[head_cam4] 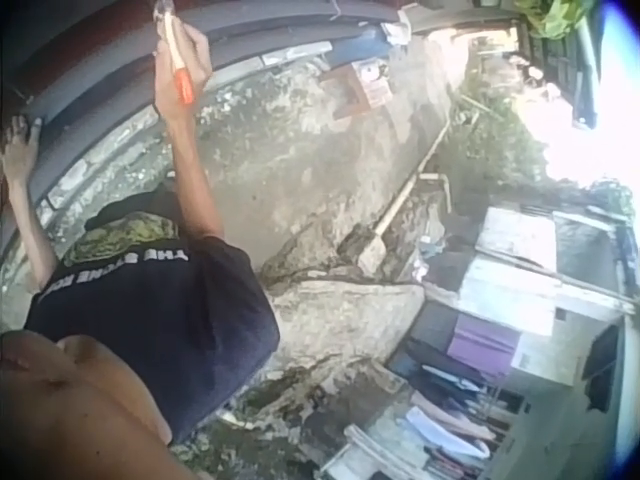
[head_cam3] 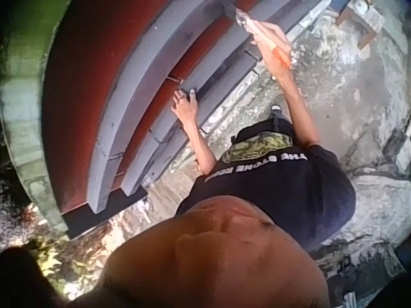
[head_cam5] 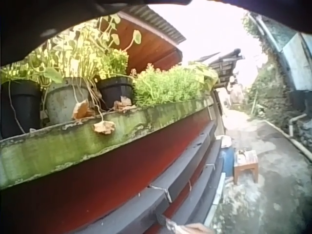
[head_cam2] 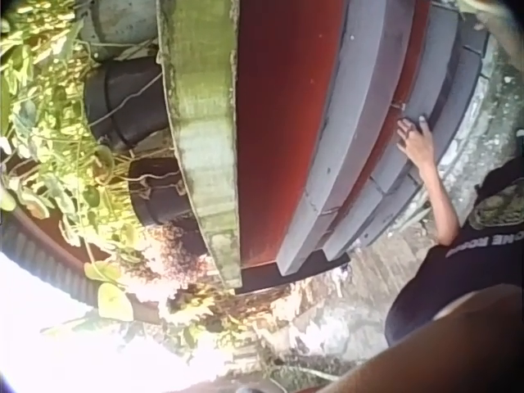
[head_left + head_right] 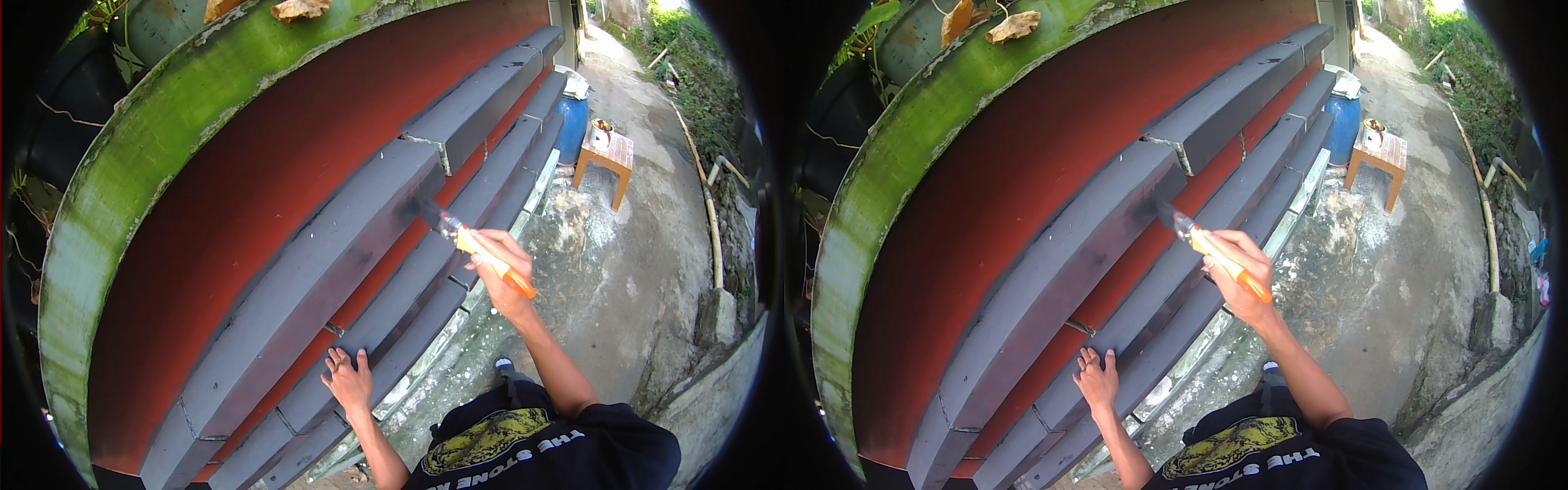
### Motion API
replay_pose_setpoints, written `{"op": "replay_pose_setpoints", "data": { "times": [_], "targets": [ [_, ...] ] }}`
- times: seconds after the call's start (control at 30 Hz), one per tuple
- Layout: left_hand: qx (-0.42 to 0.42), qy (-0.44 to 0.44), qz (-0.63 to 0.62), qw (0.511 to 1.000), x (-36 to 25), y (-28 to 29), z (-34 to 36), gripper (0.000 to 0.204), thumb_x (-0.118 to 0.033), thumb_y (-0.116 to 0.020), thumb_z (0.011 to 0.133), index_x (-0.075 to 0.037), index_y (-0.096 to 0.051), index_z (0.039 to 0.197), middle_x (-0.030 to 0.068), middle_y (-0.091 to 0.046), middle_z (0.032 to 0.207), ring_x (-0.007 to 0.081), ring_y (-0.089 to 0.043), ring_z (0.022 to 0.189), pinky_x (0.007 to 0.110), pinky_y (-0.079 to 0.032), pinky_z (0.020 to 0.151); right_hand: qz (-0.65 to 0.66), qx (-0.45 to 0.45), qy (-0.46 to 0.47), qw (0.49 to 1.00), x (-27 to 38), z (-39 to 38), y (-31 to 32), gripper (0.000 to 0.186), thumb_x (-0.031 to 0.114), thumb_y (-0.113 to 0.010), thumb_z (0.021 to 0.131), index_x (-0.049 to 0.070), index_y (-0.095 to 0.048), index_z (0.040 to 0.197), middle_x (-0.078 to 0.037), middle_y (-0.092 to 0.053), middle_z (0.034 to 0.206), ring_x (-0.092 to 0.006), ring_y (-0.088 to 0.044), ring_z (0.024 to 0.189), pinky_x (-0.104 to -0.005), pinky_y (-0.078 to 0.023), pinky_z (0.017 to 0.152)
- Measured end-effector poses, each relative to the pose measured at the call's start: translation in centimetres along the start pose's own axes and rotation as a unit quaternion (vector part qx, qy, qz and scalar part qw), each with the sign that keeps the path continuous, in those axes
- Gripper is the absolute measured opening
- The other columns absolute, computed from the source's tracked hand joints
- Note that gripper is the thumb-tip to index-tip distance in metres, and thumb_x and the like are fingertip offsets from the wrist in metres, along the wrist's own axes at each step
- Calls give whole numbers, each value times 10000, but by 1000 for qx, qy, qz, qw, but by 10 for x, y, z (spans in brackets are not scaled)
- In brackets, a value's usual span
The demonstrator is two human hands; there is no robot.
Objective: The person is painting the exterior architectural details of a building with dark grey paint using a brush.
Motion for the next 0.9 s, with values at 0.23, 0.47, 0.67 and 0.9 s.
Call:
{"op": "replay_pose_setpoints", "data": {
  "times": [0.23,0.47,0.67,0.9],
  "targets": [
    [-13,-7,-15,1000,-4,0,0,652,-453,-527,998,39,-502,1425,222,-422,1545,407,-379,1442,642,-208,1174,-91,-34,22,995,-24,18,-3,344,-59,-688,862,-45,-688,1206,-150,-677,1075,-202,-696,855,-294,-560,725],
    [-11,-2,-29,1000,4,-1,-1,635,-442,-543,990,37,-526,1408,208,-431,1543,407,-384,1440,652,-210,1169,-94,-13,15,995,13,14,3,353,-65,-706,830,-43,-703,1182,-157,-684,1059,-230,-698,891,-318,-561,755],
    [-18,-5,-15,1000,-3,1,-1,638,-436,-550,986,44,-525,1404,215,-434,1538,409,-391,1435,646,-217,1169,-162,-69,119,977,21,49,-21,333,-49,-701,841,-27,-708,1173,-157,-690,1055,-271,-706,884,-345,-567,767],
    [-12,2,-5,1000,3,-1,1,648,-443,-561,979,44,-523,1405,220,-429,1540,410,-390,1435,639,-211,1175,-30,127,119,984,49,22,-11,272,-55,-691,838,-72,-718,1108,-194,-708,1033,-255,-724,858,-302,-589,752]
  ]
}}
Point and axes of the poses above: each hand's wrist, its own z-axis towards the middle knuckle, its own y-axis out of the back of the hand, x = y × z, the point moved 1 cm from there along z, towards the middle knuckle
